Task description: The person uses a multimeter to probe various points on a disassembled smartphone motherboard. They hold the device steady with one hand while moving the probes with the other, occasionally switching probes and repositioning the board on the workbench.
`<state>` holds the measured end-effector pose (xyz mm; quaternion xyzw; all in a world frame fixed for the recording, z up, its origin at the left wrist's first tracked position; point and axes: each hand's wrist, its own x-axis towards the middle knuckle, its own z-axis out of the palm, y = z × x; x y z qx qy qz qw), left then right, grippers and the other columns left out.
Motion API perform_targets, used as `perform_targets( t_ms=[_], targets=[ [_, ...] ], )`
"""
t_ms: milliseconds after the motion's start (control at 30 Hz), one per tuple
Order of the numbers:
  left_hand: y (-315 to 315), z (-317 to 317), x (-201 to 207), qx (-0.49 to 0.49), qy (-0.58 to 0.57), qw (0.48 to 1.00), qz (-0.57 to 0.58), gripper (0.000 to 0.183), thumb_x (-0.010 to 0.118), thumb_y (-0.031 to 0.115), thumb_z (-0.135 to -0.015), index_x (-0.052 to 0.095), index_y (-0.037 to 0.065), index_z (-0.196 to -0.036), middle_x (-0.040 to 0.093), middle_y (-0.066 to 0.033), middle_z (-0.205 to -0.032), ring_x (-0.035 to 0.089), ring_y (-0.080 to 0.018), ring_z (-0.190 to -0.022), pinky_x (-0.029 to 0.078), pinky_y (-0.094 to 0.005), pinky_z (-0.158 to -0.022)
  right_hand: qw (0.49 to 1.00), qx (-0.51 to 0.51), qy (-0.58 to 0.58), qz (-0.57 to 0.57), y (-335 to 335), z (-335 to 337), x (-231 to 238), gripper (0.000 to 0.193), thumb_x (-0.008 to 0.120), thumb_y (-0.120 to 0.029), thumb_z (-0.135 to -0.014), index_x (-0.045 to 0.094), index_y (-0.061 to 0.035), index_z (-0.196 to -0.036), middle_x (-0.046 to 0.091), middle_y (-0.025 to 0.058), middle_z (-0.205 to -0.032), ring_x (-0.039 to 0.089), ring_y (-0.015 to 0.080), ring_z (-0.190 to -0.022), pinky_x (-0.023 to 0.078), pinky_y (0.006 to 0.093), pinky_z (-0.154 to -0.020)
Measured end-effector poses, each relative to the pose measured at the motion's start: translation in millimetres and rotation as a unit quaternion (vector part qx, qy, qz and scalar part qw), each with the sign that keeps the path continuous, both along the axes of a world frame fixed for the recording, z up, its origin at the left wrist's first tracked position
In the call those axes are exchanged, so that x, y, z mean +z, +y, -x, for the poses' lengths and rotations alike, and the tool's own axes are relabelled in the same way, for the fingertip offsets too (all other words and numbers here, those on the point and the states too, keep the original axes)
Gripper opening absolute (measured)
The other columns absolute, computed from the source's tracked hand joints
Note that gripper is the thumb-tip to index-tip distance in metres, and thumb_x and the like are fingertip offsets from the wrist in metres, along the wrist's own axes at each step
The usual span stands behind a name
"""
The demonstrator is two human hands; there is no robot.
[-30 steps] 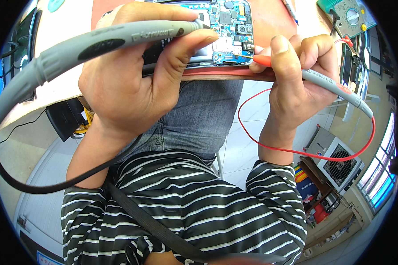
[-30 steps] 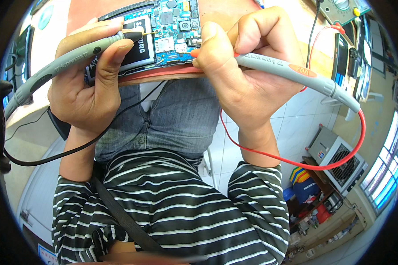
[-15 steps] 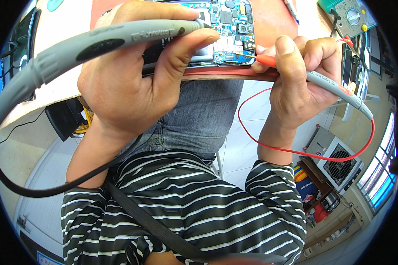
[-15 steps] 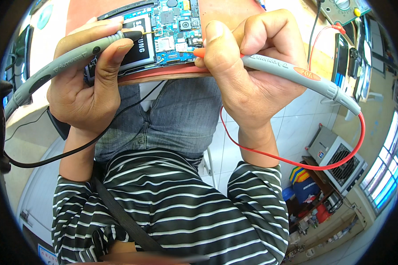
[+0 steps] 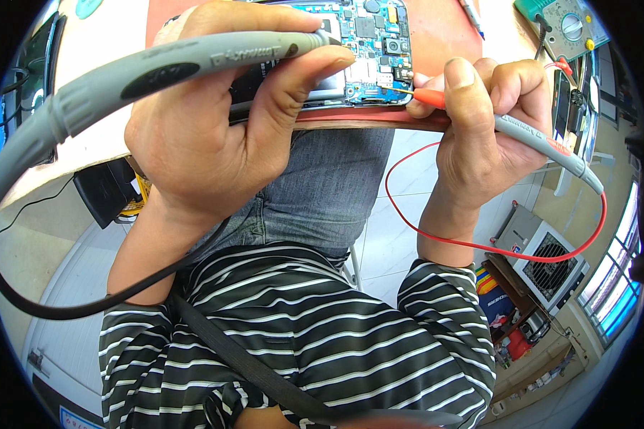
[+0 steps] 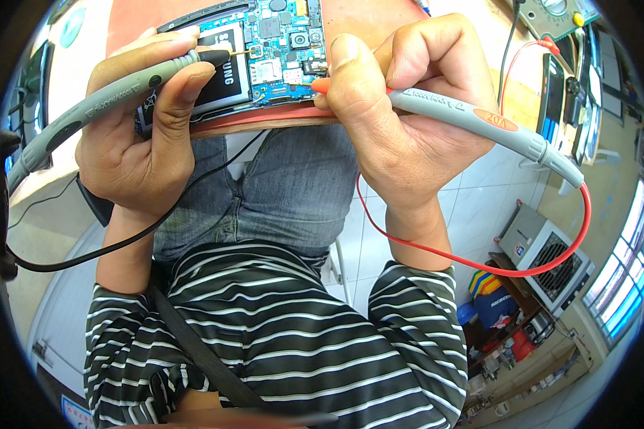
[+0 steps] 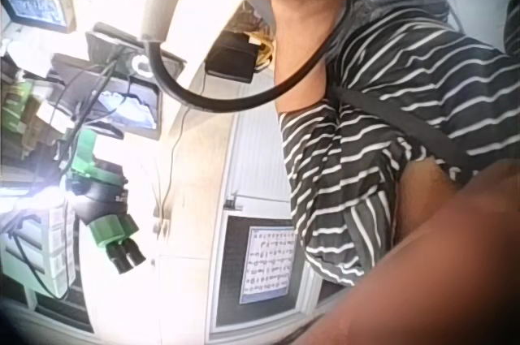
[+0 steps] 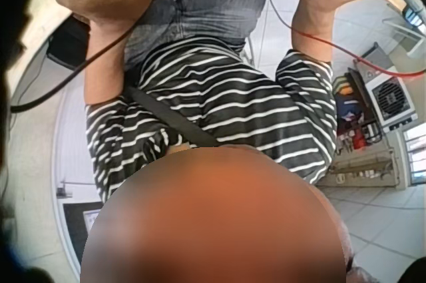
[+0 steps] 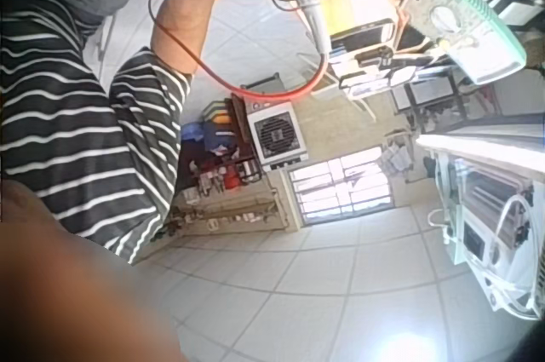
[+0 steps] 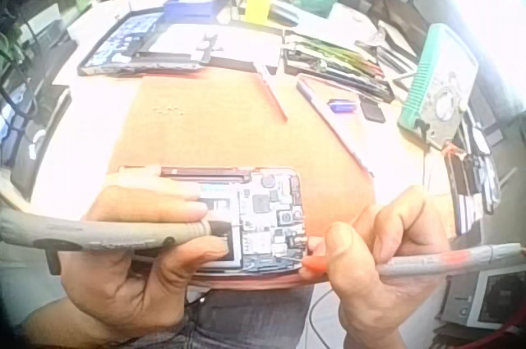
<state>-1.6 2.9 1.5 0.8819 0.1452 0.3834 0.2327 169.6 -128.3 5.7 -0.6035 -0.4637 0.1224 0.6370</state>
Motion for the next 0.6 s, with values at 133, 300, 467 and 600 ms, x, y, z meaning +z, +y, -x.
perform_targets(
  t_ms=[133, 300, 467, 600],
  targets=[
    [9.3, -4.7, -3.8, -0.043, -0.065, 0.996, -0.053, 0.019, 0.071, 0.010, -0.085, 0.070, -0.004, -0.099, 0.069, -0.0105, -0.103, 0.065, -0.0228, -0.096, 0.050, -0.0319, -0.089, 1.000, -0.002, 0.012, -0.009, 1.2, 1.7, 0.0, 0.029, 0.060, 0.010, -0.084, 0.038, -0.0067, -0.077, 0.054, 0.0082, -0.060, 0.063, 0.0169, -0.050, 0.057, 0.0295, -0.049],
    [0.5, 2.7, -2.7, -0.005, -0.006, 1.000, 0.000, 0.019, 0.071, 0.010, -0.085, 0.071, -0.004, -0.099, 0.069, -0.0104, -0.103, 0.065, -0.0231, -0.097, 0.050, -0.0318, -0.088, 1.000, -0.009, 0.021, -0.013, 1.7, 3.8, 0.9, 0.029, 0.060, 0.010, -0.084, 0.038, -0.0068, -0.077, 0.054, 0.0080, -0.060, 0.063, 0.0166, -0.050, 0.056, 0.0288, -0.048],
    [4.8, 4.5, -1.2, -0.006, 0.020, 0.999, -0.024, 0.018, 0.071, 0.009, -0.085, 0.071, -0.004, -0.098, 0.069, -0.0104, -0.103, 0.065, -0.0233, -0.097, 0.050, -0.0314, -0.088, 1.000, -0.019, 0.023, -0.003, 1.2, 4.5, 1.2, 0.029, 0.060, 0.010, -0.084, 0.038, -0.0069, -0.077, 0.054, 0.0076, -0.060, 0.062, 0.0159, -0.050, 0.056, 0.0280, -0.048],
    [10.5, 4.9, 0.1, -0.010, 0.059, 0.997, -0.045, 0.018, 0.071, 0.009, -0.085, 0.071, -0.004, -0.098, 0.069, -0.0104, -0.103, 0.065, -0.0234, -0.096, 0.050, -0.0313, -0.088, 1.000, -0.009, 0.013, 0.000, 0.9, 2.4, 0.6, 0.029, 0.060, 0.010, -0.084, 0.038, -0.0068, -0.077, 0.053, 0.0074, -0.060, 0.062, 0.0159, -0.049, 0.056, 0.0281, -0.048]
  ],
)
